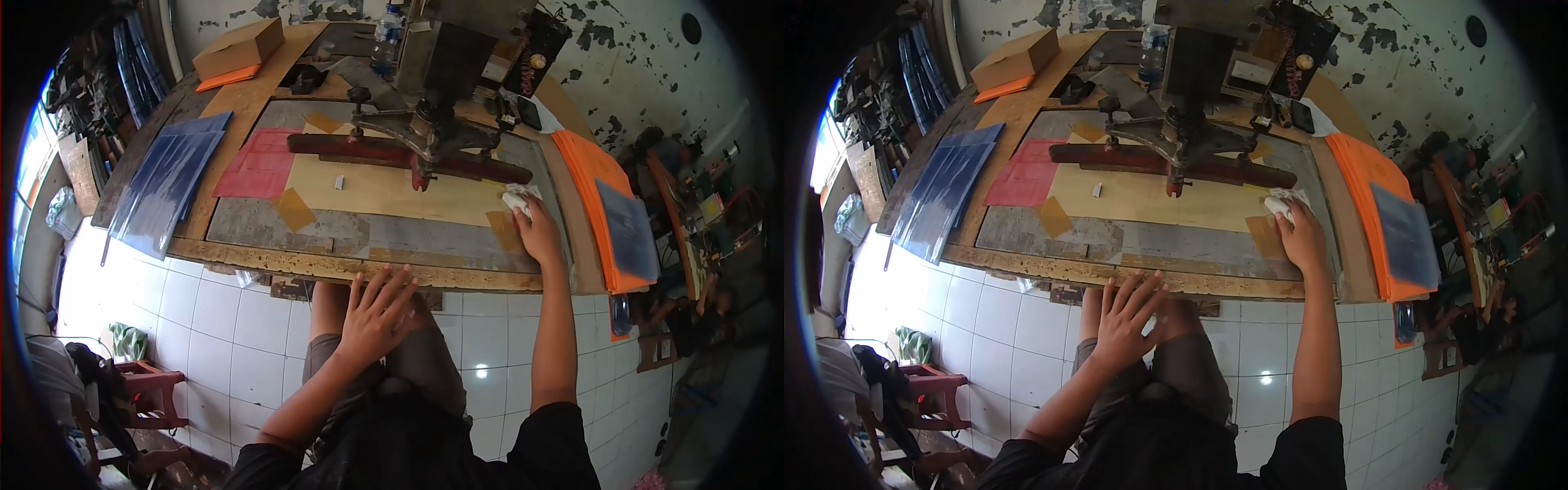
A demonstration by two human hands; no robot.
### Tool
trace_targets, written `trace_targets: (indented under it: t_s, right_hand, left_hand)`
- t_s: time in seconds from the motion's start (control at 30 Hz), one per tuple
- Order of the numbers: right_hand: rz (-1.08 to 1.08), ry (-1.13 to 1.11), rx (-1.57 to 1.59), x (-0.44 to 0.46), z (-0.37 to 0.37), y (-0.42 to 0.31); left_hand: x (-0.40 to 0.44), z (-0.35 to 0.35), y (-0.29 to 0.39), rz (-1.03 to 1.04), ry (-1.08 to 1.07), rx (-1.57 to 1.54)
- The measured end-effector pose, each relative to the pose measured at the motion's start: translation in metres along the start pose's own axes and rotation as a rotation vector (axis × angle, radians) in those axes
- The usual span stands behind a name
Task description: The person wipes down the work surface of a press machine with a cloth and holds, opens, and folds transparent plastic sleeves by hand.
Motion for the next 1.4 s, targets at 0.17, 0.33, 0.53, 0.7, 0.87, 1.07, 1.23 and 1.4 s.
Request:
trace_targets:
  t_s: [0.17, 0.33, 0.53, 0.7, 0.87, 1.07, 1.23, 1.4]
  right_hand:
    - [-0.208, 0.024, -0.048, -0.019, 0.008, -0.078]
    - [-0.566, -0.081, 0.238, -0.060, 0.005, -0.187]
    - [-0.101, 0.070, 0.008, -0.053, -0.009, -0.076]
    - [-0.128, 0.085, -0.071, -0.058, -0.001, -0.106]
    - [-0.429, 0.013, 0.158, -0.061, 0.023, -0.193]
    - [-0.596, -0.166, 0.395, -0.049, 0.019, -0.197]
    - [-0.632, -0.255, 0.449, -0.053, 0.003, -0.177]
    - [-0.492, -0.129, 0.365, -0.067, -0.012, -0.136]
  left_hand:
    - [-0.001, 0.000, 0.005, -0.010, 0.015, 0.004]
    - [-0.001, -0.001, 0.002, -0.003, -0.024, 0.001]
    - [-0.001, -0.004, 0.006, -0.003, -0.024, 0.028]
    - [-0.001, -0.001, 0.007, -0.020, -0.018, 0.019]
    - [0.000, -0.007, 0.009, -0.069, 0.081, -0.014]
    - [0.004, -0.022, 0.002, -0.021, -0.026, -0.021]
    - [0.005, -0.031, 0.004, 0.046, -0.112, 0.005]
    - [0.008, -0.040, 0.013, 0.038, -0.154, 0.073]
Point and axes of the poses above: each hand's wrist, its own x-axis towards the middle knuckle, its own z-axis out of the palm, y = z × x, the point moved 1 cm from there along x, towards the middle knuckle, and after that the axes turned 14 degrees about -z, right-handed, at the moved point
